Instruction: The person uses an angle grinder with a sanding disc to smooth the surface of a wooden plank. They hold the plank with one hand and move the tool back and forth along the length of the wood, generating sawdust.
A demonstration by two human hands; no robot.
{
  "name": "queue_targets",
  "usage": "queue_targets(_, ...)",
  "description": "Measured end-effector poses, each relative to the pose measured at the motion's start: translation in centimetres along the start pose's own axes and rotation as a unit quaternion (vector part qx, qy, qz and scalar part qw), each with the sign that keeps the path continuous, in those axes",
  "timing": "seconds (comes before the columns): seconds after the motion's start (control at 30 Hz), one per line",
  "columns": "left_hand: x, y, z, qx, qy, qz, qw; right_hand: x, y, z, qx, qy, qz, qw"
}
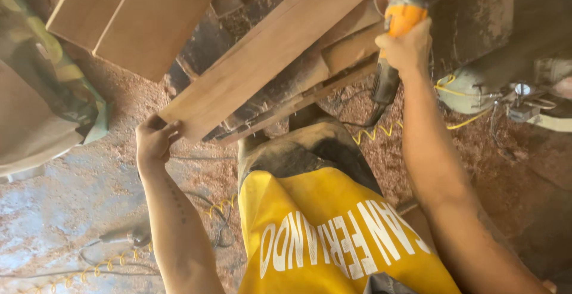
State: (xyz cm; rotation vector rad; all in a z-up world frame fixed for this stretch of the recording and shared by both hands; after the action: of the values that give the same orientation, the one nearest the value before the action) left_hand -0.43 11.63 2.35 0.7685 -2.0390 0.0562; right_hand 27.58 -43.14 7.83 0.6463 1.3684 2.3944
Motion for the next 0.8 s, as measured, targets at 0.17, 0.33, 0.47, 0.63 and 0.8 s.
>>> queue_targets(0.17,1.3,-1.8,-1.4,-0.122,-0.012,-0.038,0.992,2.6,2.8,-3.2,-0.241,0.049,-0.038,0.969)
queue_targets(0.33,1.4,-2.2,-1.1,-0.013,-0.075,-0.034,0.997,12.1,4.1,-2.5,-0.48,-0.031,0.064,0.874)
queue_targets(0.47,2.0,-1.6,-0.2,-0.022,-0.154,-0.143,0.977,18.9,3.8,-1.8,-0.472,-0.108,0.065,0.873)
queue_targets(0.63,3.4,-0.7,-0.5,0.028,-0.37,-0.234,0.899,23.1,3.8,1.0,-0.483,-0.074,0.06,0.87)
queue_targets(0.8,1.5,-2.9,-1.0,0.043,-0.489,-0.31,0.814,24.4,4.4,2.3,-0.494,-0.006,0.074,0.866)
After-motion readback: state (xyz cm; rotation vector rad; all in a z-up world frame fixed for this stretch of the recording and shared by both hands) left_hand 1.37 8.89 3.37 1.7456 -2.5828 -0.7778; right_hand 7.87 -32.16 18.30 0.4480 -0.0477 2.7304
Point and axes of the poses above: each hand's wrist, its own x-axis away from the middle knuckle, its own y-axis out of the back of the hand, z = x × y, the point moved 1 cm from there along -x, towards the middle knuckle, and after that the axes turned 11 degrees about -z, right-handed, at the moved point
